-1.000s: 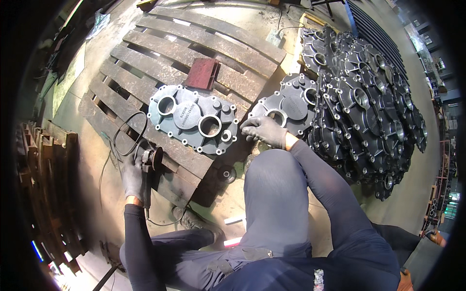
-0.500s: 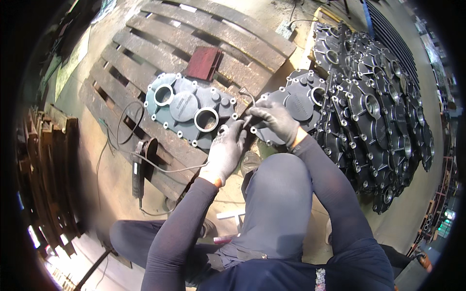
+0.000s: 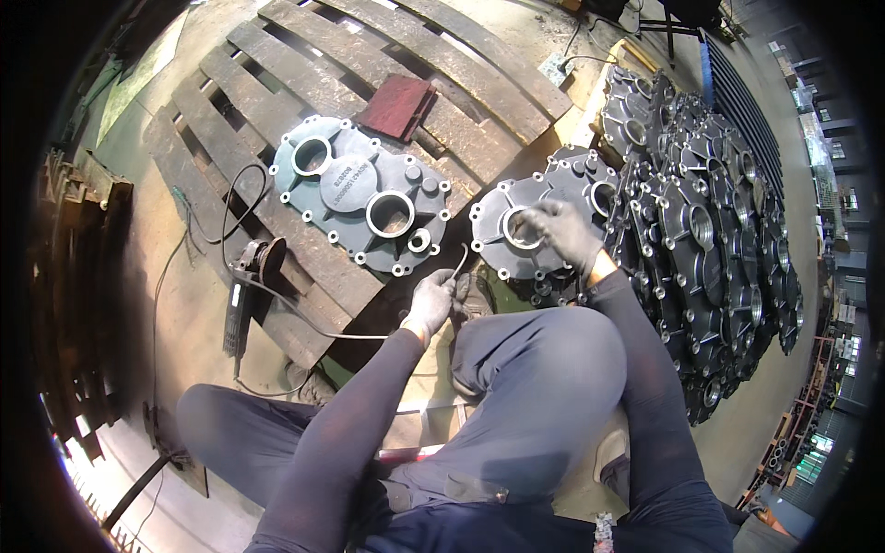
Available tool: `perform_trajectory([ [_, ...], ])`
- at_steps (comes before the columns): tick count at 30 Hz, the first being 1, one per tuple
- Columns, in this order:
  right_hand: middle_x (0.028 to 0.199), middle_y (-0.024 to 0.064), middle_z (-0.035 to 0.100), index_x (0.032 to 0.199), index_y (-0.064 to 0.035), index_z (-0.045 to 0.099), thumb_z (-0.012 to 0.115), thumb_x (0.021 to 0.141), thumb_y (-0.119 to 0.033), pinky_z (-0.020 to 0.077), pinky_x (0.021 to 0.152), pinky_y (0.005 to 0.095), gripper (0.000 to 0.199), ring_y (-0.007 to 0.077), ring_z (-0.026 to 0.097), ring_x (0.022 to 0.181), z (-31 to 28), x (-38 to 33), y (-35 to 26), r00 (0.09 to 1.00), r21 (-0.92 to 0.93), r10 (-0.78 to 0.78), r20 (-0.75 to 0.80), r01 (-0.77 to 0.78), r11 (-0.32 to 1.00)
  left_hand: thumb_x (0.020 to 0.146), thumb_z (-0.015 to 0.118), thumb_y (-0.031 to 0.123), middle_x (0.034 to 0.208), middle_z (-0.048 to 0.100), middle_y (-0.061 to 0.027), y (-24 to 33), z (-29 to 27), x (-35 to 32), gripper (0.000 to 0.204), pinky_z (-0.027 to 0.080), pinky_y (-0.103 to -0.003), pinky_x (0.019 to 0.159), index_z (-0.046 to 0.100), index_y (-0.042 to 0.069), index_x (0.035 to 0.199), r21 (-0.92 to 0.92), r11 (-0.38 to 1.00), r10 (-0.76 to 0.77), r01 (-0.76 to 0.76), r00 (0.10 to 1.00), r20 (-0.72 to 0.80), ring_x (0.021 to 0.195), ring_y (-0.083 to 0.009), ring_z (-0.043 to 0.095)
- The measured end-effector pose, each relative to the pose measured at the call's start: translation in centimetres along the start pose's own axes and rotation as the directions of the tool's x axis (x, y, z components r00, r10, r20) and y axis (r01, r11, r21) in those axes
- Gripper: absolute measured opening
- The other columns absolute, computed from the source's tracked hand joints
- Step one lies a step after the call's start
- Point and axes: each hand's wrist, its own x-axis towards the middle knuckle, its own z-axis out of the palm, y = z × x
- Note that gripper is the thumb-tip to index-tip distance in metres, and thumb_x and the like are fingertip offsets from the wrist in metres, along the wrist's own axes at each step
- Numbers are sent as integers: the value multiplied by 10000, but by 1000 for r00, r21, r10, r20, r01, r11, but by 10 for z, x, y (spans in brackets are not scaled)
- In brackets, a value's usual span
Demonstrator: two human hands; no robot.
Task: The person sits on the floor and uses an angle grinder to smooth the edges of metal engine parts. They adjust the grinding disc, then grind several parts one at a time, placing finished pieces on a wooden pallet.
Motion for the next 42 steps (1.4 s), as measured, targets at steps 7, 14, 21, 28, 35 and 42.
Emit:
perform_trajectory([
  [7,1247,181,774,1176,-83,826,615,1023,-354,516,1112,491,376,385,694,1240,-49,163,-19,989,-924,-138,44,92,370,1071,575,-14,1159,779,-81,4,40,142,409,602,-314,843,653,-1,1472,-311,950,36,-33,999,3,946,-192,740],
  [14,1372,262,734,1284,-28,794,543,1062,-468,506,1132,519,553,458,693,1284,-73,300,32,955,-952,259,148,67,300,1106,596,161,1233,781,-76,-41,32,271,302,602,-357,946,725,39,1350,-479,857,-133,189,980,149,1075,-189,737],
  [21,1307,230,767,1209,-47,824,614,1022,-434,566,1044,474,479,412,733,1228,-91,369,71,822,-939,455,344,302,163,1118,615,226,1253,777,-73,-13,69,307,315,598,-359,973,720,49,1356,-515,834,-106,195,974,198,1100,-182,725],
  [28,1280,211,784,1168,-90,857,600,1000,-253,610,999,453,347,365,773,1181,-94,362,63,744,-849,532,405,521,-83,1121,610,211,1297,764,-80,-12,81,311,343,581,-347,1005,690,34,1404,-477,860,-62,183,964,258,1119,-178,705],
  [35,1379,219,746,1270,-72,823,594,975,-239,595,1044,484,410,371,742,1276,-79,346,50,896,-995,433,98,83,53,1112,618,203,1332,758,-119,-41,40,261,382,570,-358,1040,656,17,1443,-106,994,-6,32,972,237,1168,-209,701],
  [42,1395,228,738,1285,-57,817,591,987,-262,577,1079,484,427,374,731,1299,-86,304,26,930,-996,367,-6,-38,79,1043,670,300,1310,745,-230,4,8,107,518,567,-491,1036,612,16,1472,847,521,148,-105,988,31,1241,-397,704],
])
